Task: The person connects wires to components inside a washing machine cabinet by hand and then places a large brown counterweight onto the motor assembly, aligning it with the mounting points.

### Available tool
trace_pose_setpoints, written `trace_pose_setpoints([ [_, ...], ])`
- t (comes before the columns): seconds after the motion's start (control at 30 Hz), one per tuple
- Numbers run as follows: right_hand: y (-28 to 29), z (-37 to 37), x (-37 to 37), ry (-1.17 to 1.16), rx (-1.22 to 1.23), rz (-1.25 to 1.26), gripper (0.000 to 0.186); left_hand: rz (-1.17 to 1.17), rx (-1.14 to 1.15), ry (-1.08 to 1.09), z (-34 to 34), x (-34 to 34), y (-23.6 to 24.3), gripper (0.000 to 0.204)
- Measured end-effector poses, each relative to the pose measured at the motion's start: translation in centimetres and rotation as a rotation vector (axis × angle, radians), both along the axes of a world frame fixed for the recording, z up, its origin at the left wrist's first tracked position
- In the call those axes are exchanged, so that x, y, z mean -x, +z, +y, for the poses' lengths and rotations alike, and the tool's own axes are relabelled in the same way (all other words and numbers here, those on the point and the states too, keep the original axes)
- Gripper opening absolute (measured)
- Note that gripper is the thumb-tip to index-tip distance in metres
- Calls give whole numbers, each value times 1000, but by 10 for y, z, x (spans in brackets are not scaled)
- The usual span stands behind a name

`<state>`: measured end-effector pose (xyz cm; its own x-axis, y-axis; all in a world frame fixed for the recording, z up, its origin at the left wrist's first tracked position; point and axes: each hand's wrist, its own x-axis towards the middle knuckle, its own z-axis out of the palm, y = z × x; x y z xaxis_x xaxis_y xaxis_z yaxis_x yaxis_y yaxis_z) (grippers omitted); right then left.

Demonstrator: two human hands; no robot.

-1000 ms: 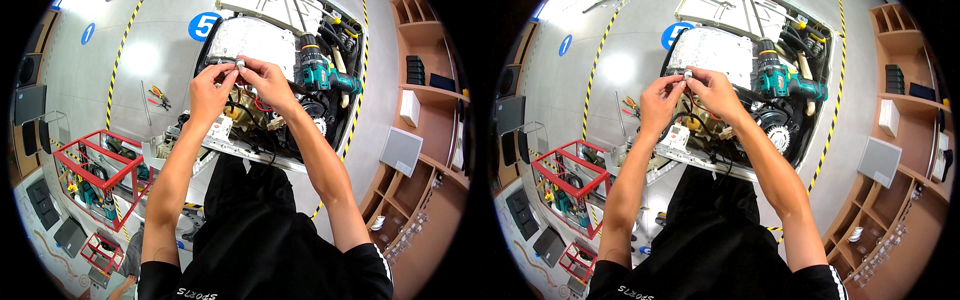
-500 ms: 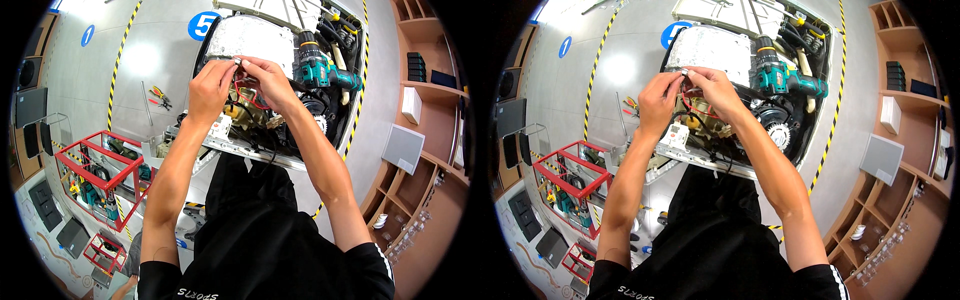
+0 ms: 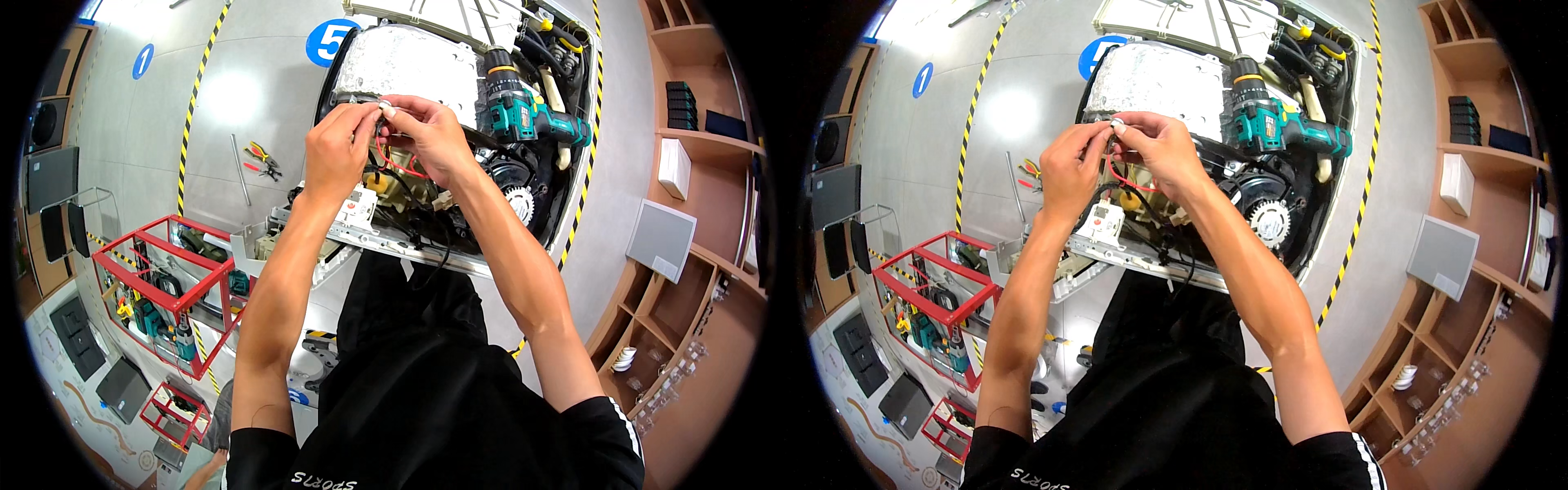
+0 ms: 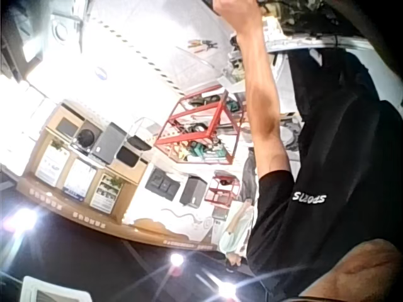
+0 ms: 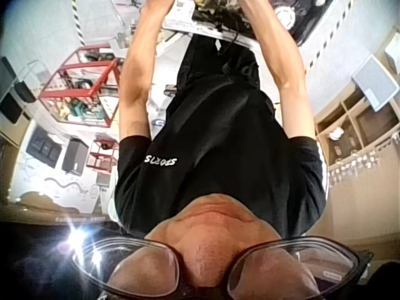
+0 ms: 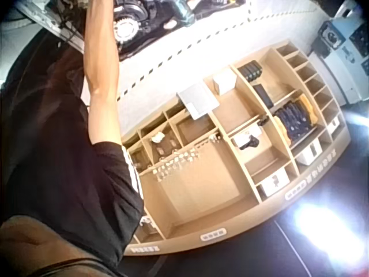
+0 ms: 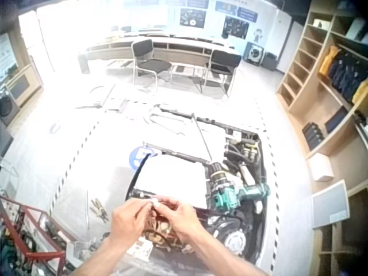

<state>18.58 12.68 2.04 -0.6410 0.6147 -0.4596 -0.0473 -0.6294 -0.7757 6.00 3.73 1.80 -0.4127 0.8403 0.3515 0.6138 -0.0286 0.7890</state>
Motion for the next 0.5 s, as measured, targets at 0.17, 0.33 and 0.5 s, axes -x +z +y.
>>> trace_pose_setpoints([
  [0.17, 1, 6, -5, 1, 14, 53, 29, -742, 22, -47, -4, -2, -13, 30],
  [0.33, 0, 11, -8, 17, -24, 67, 29, -978, 247, -64, -12, 12, -5, 41],
  [0.5, 0, 12, -9, 44, -68, 54, 35, -923, 281, -88, -12, 12, -5, 28],
])
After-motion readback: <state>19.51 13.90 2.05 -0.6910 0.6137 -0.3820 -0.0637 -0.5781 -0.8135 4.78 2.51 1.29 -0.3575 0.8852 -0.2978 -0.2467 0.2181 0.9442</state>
